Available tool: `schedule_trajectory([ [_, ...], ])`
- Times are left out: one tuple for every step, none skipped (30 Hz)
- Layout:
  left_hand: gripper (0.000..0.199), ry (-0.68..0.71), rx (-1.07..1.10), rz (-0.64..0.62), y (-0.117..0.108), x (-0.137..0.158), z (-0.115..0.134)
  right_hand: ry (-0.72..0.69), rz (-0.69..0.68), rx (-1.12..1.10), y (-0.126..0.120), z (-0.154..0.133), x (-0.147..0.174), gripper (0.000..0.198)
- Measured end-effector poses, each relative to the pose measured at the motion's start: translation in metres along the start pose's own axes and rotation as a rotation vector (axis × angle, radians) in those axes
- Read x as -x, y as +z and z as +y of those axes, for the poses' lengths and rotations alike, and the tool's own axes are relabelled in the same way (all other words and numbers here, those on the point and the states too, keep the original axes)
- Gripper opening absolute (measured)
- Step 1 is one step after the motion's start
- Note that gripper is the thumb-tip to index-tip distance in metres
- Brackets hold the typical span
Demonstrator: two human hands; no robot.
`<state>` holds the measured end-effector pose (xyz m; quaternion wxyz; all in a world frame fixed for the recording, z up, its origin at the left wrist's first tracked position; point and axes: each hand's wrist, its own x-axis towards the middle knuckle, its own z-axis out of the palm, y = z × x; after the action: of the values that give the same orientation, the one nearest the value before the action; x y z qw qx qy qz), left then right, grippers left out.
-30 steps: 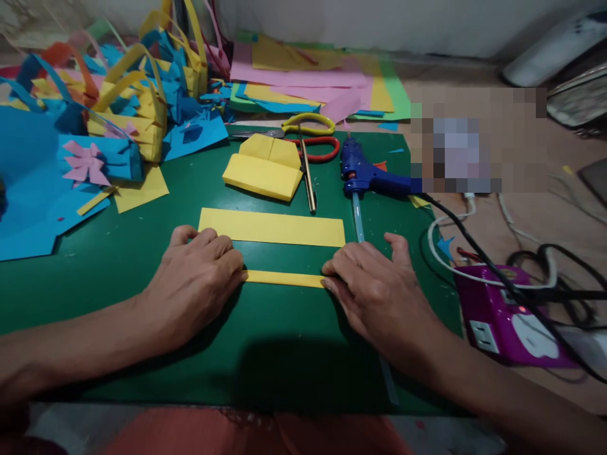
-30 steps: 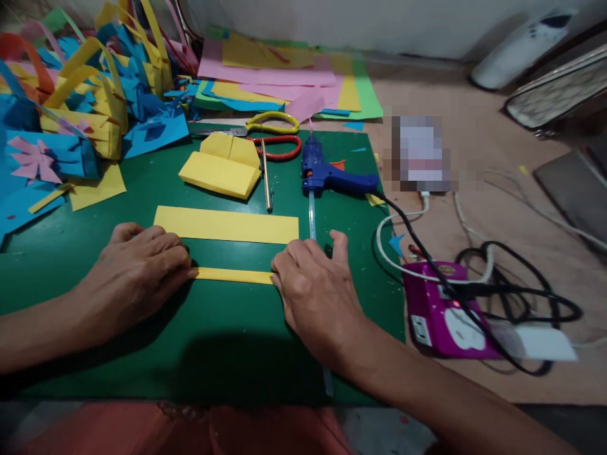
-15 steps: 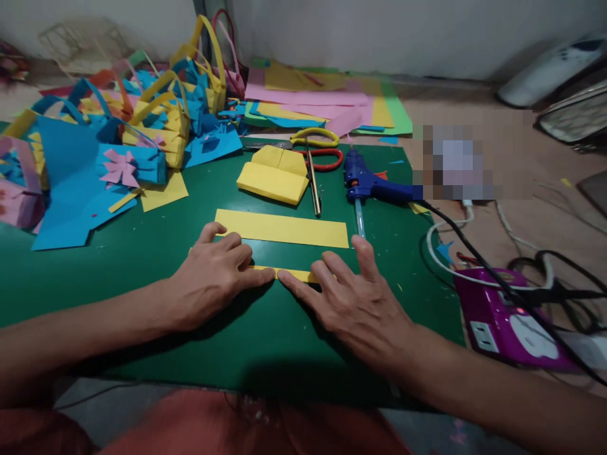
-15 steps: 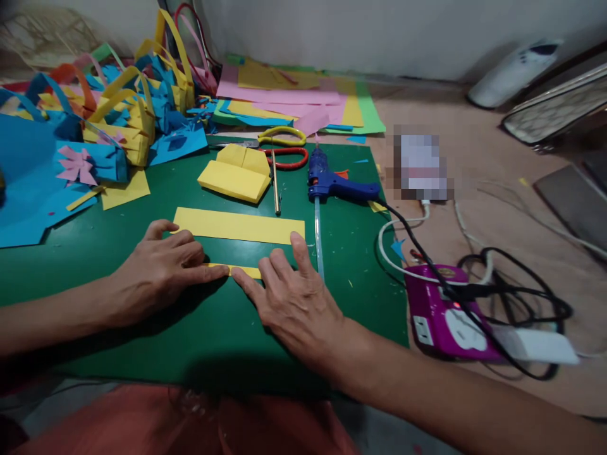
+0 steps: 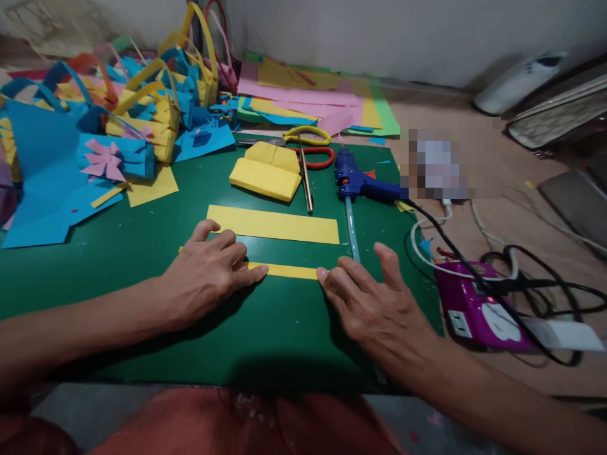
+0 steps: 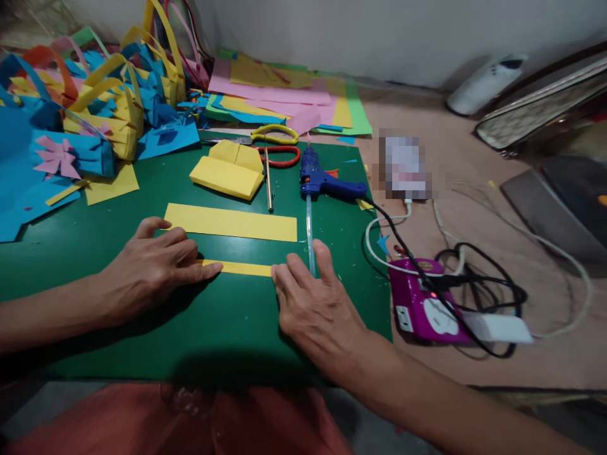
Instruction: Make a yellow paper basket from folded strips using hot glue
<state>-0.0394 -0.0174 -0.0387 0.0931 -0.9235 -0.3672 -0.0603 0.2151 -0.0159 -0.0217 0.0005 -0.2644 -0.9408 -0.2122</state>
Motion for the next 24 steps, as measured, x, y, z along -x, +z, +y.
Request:
schedule_trajectory([
  [0.034, 0.000, -0.002, 0.008, 0.000, 0.000, 0.000, 0.006, -0.004, 0.011, 0.000, 0.001, 0.003, 0.039],
  [0.034, 0.000, -0.004, 0.017, 0.001, 0.000, -0.001, 0.017, -0.009, 0.022, -0.001, 0.001, 0.006, 0.039],
  [0.033, -0.001, -0.004, 0.028, 0.001, 0.000, -0.001, 0.028, -0.019, 0.033, -0.001, 0.002, 0.008, 0.039],
  [0.033, -0.002, -0.002, 0.035, 0.002, 0.001, -0.002, 0.038, -0.033, 0.041, -0.001, 0.002, 0.009, 0.039],
  [0.033, -0.003, 0.003, 0.038, 0.003, 0.001, -0.002, 0.046, -0.047, 0.048, -0.001, 0.002, 0.009, 0.038],
  [0.032, -0.005, 0.010, 0.034, 0.003, 0.001, -0.003, 0.046, -0.055, 0.052, -0.002, 0.003, 0.010, 0.038],
  [0.032, -0.004, 0.020, 0.032, 0.004, 0.001, -0.004, 0.043, -0.057, 0.049, -0.002, 0.005, 0.009, 0.037],
  [0.032, -0.002, 0.034, 0.035, 0.005, 0.001, -0.004, 0.039, -0.056, 0.038, -0.003, 0.007, 0.009, 0.036],
  [0.031, -0.003, 0.046, 0.039, 0.006, 0.001, -0.004, 0.038, -0.058, 0.017, -0.004, 0.011, 0.008, 0.035],
  [0.031, -0.001, 0.063, 0.064, 0.008, 0.001, -0.004, 0.047, -0.057, -0.009, -0.005, 0.014, 0.008, 0.034],
  [0.030, -0.007, 0.077, 0.087, 0.009, 0.000, -0.003, 0.068, -0.058, -0.040, -0.007, 0.018, 0.007, 0.034],
  [0.029, -0.021, 0.085, 0.114, 0.010, -0.001, -0.001, 0.103, -0.052, -0.072, -0.009, 0.022, 0.005, 0.035],
  [0.027, -0.034, 0.090, 0.133, 0.011, -0.002, 0.001, 0.145, -0.043, -0.108, -0.010, 0.024, 0.004, 0.037],
  [0.025, -0.058, 0.090, 0.165, 0.011, -0.004, 0.004, 0.183, -0.030, -0.150, -0.012, 0.026, 0.001, 0.038],
  [0.024, -0.082, 0.087, 0.203, 0.012, -0.006, 0.007, 0.221, -0.014, -0.204, -0.013, 0.027, -0.002, 0.036],
  [0.022, -0.100, 0.082, 0.236, 0.012, -0.008, 0.010, 0.251, -0.006, -0.272, -0.013, 0.026, -0.005, 0.032],
  [0.021, -0.116, 0.077, 0.263, 0.013, -0.010, 0.013, 0.269, -0.006, -0.350, -0.013, 0.024, -0.010, 0.025],
  [0.019, -0.124, 0.074, 0.282, 0.013, -0.011, 0.016, 0.300, -0.016, -0.437, -0.013, 0.022, -0.014, 0.019],
  [0.017, -0.127, 0.073, 0.294, 0.013, -0.012, 0.018, 0.317, -0.040, -0.513, -0.011, 0.018, -0.019, 0.016],
  [0.016, -0.128, 0.074, 0.301, 0.014, -0.013, 0.020, 0.328, -0.061, -0.562, -0.010, 0.015, -0.024, 0.013],
  [0.014, -0.124, 0.076, 0.303, 0.014, -0.013, 0.021, 0.342, -0.059, -0.597, -0.008, 0.011, -0.028, 0.011],
  [0.013, -0.120, 0.079, 0.304, 0.014, -0.013, 0.022, 0.345, -0.059, -0.623, -0.006, 0.008, -0.032, 0.010],
  [0.012, -0.116, 0.081, 0.306, 0.014, -0.013, 0.023, 0.347, -0.059, -0.638, -0.004, 0.005, -0.035, 0.010],
  [0.011, -0.114, 0.083, 0.311, 0.014, -0.013, 0.024, 0.347, -0.059, -0.647, -0.002, 0.002, -0.037, 0.010],
])
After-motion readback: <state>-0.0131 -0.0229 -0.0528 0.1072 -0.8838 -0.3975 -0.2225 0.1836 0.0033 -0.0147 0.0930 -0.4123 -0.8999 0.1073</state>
